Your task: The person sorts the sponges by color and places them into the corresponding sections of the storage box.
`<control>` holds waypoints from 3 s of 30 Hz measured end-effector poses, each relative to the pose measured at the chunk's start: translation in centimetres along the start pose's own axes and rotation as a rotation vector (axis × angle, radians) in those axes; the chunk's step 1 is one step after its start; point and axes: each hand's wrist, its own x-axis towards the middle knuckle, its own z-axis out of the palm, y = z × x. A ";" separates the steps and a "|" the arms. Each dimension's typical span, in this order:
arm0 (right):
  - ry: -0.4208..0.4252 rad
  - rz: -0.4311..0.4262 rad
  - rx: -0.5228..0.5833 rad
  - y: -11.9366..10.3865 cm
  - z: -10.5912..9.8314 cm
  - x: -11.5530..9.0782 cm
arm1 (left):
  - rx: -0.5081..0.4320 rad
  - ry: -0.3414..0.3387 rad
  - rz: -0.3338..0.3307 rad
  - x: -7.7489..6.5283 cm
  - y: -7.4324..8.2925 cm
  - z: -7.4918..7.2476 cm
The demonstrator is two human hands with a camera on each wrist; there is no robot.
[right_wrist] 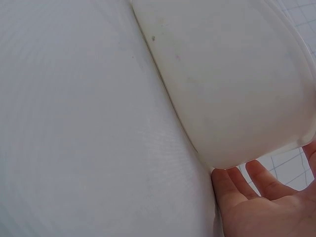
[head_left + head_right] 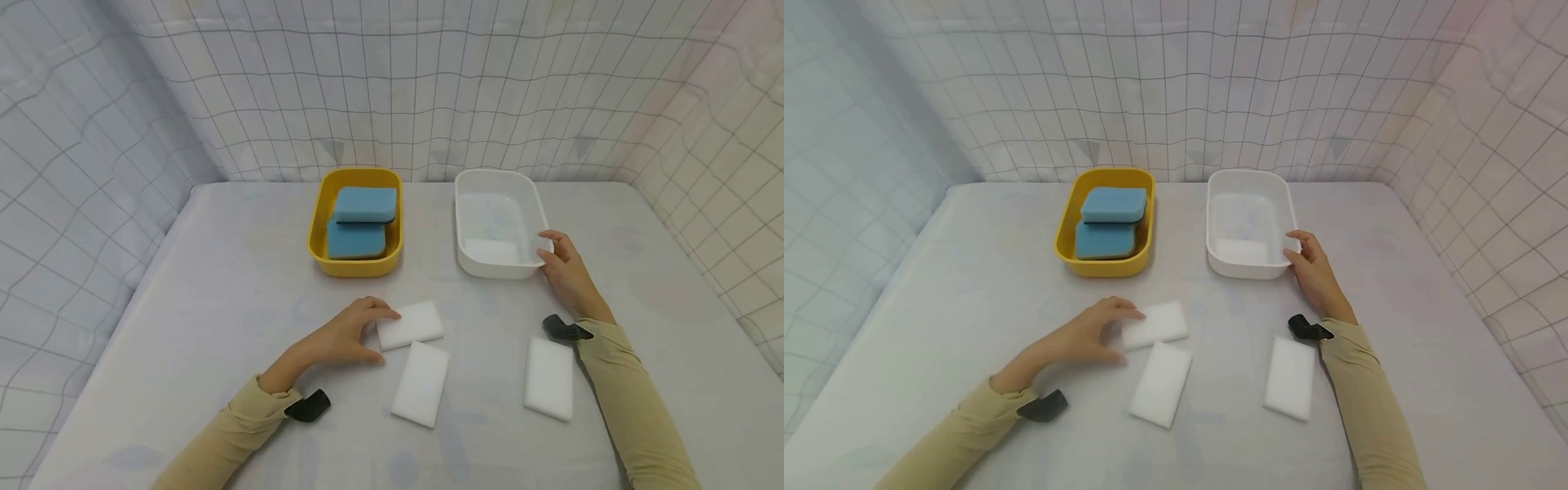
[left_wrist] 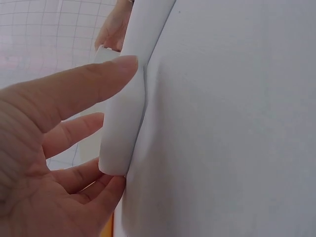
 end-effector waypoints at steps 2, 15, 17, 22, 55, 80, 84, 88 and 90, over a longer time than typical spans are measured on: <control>0.000 0.002 0.000 0.0 0.0 0.1 | 0.013 0.004 -0.001 0.1 0.0 0.1; 0.018 0.040 -0.061 0.1 0.0 -0.2 | 0.083 0.068 -0.006 0.4 0.2 0.8; 0.010 0.032 -0.065 0.1 0.0 -0.2 | 0.077 0.075 -0.006 0.4 0.2 0.8; 0.004 0.016 -0.068 -0.1 0.0 -0.1 | 0.051 0.107 0.005 0.5 0.1 0.6; 0.026 0.046 -0.068 -0.2 0.2 -0.1 | -0.035 0.213 0.033 5.5 2.4 -1.2; 0.024 0.065 -0.100 -0.3 0.2 0.4 | -0.084 0.241 0.053 10.6 4.0 -1.6; 0.038 0.088 -0.114 -0.4 0.4 0.3 | -0.087 0.238 0.041 11.3 3.9 -1.6; 0.050 0.095 -0.128 -0.4 0.4 0.2 | -0.077 0.236 0.033 12.1 3.9 -1.6; 0.047 0.080 -0.112 -0.3 0.4 0.2 | -0.081 0.235 0.033 12.5 4.0 -1.6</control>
